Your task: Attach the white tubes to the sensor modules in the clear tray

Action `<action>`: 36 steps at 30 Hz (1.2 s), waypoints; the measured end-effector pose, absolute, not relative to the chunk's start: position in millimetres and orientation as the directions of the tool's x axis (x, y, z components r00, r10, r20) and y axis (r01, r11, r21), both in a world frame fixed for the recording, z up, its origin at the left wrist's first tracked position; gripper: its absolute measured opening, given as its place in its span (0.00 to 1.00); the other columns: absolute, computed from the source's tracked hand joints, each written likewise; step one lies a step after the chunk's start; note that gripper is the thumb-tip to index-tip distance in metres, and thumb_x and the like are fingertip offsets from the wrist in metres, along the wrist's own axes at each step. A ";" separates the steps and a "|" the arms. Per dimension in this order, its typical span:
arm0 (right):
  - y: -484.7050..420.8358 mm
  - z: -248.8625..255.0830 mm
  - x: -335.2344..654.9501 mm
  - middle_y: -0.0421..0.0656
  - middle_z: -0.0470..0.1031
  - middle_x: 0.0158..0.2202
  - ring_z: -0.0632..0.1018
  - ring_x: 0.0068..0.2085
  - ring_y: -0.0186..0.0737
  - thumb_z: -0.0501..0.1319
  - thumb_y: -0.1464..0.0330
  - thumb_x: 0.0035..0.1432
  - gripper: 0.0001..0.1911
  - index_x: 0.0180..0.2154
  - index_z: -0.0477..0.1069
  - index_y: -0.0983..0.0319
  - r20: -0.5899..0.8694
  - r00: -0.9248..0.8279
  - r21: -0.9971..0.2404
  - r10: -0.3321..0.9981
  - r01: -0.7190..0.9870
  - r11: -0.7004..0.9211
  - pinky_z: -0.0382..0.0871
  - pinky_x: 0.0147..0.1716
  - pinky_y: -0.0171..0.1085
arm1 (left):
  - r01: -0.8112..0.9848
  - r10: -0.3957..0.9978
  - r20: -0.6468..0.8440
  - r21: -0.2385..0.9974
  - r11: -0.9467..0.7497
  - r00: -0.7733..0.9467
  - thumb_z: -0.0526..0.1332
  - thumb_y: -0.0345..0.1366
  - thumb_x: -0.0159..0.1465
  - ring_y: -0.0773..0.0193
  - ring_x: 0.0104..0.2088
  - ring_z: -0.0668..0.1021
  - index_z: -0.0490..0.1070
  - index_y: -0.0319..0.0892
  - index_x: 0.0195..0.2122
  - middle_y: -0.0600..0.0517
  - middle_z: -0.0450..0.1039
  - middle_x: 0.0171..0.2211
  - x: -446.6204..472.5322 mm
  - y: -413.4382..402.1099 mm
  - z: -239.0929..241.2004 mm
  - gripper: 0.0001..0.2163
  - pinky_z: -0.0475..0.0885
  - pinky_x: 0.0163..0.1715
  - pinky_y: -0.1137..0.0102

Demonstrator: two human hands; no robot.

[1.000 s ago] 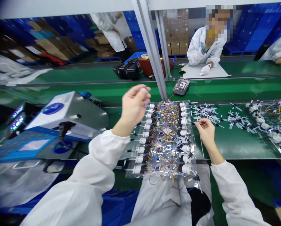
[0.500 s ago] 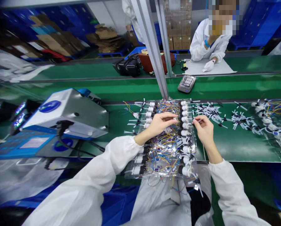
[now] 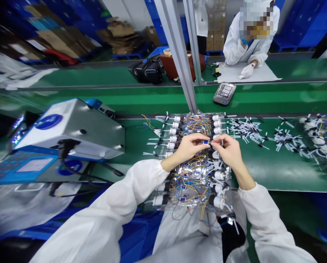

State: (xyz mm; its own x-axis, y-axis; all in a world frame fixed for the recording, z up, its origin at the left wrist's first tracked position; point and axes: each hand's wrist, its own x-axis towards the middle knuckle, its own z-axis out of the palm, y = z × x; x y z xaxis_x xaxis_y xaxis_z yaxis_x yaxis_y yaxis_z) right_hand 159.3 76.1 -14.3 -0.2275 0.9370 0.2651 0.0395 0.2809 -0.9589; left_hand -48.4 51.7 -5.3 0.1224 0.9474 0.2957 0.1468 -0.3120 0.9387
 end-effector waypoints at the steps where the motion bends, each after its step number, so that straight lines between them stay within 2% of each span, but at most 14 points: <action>1: 75.0 -14.3 158.5 0.41 0.80 0.33 0.79 0.33 0.38 0.74 0.63 0.56 0.09 0.36 0.79 0.58 0.263 -0.226 -0.959 0.938 0.049 0.281 0.74 0.34 0.38 | 0.140 0.947 0.297 0.940 -0.312 0.121 0.75 0.41 0.60 0.59 0.42 0.82 0.84 0.43 0.44 0.44 0.83 0.42 -47.8 51.4 -6.0 0.13 0.76 0.45 0.61; 9: 71.5 -14.8 156.7 0.41 0.81 0.33 0.81 0.35 0.40 0.74 0.63 0.55 0.10 0.32 0.76 0.58 0.261 -0.212 -0.960 0.942 0.044 0.276 0.74 0.36 0.39 | 0.242 0.924 0.358 0.893 -0.380 0.131 0.73 0.42 0.62 0.62 0.37 0.82 0.84 0.43 0.42 0.46 0.83 0.38 -46.1 48.5 -3.8 0.11 0.76 0.39 0.64; 14: 69.3 -19.2 159.5 0.41 0.82 0.32 0.83 0.37 0.43 0.73 0.64 0.57 0.11 0.29 0.72 0.57 0.275 -0.235 -0.956 0.932 0.040 0.292 0.75 0.38 0.41 | 0.358 0.820 0.523 0.738 -0.572 0.232 0.71 0.39 0.65 0.61 0.39 0.82 0.84 0.45 0.44 0.47 0.83 0.38 -46.5 46.7 0.2 0.08 0.78 0.42 0.63; 18: 69.5 -20.2 160.6 0.41 0.82 0.33 0.82 0.37 0.42 0.72 0.65 0.58 0.12 0.29 0.71 0.58 0.263 -0.258 -0.956 0.930 0.059 0.287 0.74 0.39 0.40 | 0.375 0.753 0.601 0.655 -0.657 0.269 0.69 0.37 0.67 0.62 0.38 0.83 0.83 0.43 0.46 0.46 0.83 0.38 -46.0 46.8 -2.4 0.08 0.79 0.41 0.65; 21: 71.2 -16.7 158.8 0.42 0.81 0.34 0.81 0.37 0.41 0.73 0.63 0.57 0.11 0.31 0.72 0.57 0.247 -0.263 -0.965 0.933 0.020 0.262 0.75 0.39 0.40 | 0.359 0.749 0.625 0.662 -0.657 0.218 0.70 0.37 0.66 0.62 0.39 0.83 0.83 0.43 0.45 0.46 0.83 0.38 -46.3 47.5 -4.7 0.08 0.79 0.41 0.64; 25: 72.2 -11.2 155.5 0.41 0.78 0.34 0.79 0.38 0.40 0.73 0.63 0.57 0.11 0.33 0.72 0.57 0.318 -0.248 -0.948 0.915 -0.073 0.310 0.74 0.42 0.40 | 0.368 0.752 0.637 0.667 -0.648 0.172 0.71 0.38 0.65 0.62 0.39 0.83 0.83 0.44 0.44 0.47 0.84 0.38 -46.8 48.2 -5.6 0.08 0.80 0.42 0.63; 32: 71.5 -14.0 155.2 0.40 0.78 0.33 0.79 0.34 0.38 0.72 0.65 0.58 0.11 0.34 0.71 0.57 0.285 -0.262 -0.956 0.922 -0.142 0.255 0.74 0.38 0.39 | 0.359 0.765 0.626 0.687 -0.632 0.148 0.72 0.38 0.64 0.62 0.38 0.83 0.83 0.43 0.42 0.47 0.84 0.37 -43.0 47.7 -6.5 0.07 0.80 0.41 0.63; 36: 70.3 -15.6 155.7 0.39 0.78 0.32 0.79 0.30 0.37 0.72 0.65 0.59 0.14 0.31 0.66 0.57 0.256 -0.269 -0.962 0.929 -0.163 0.218 0.74 0.34 0.39 | 0.348 0.754 0.639 0.680 -0.645 0.149 0.72 0.38 0.64 0.62 0.38 0.83 0.83 0.43 0.42 0.47 0.84 0.37 -41.1 46.9 -7.8 0.08 0.80 0.41 0.64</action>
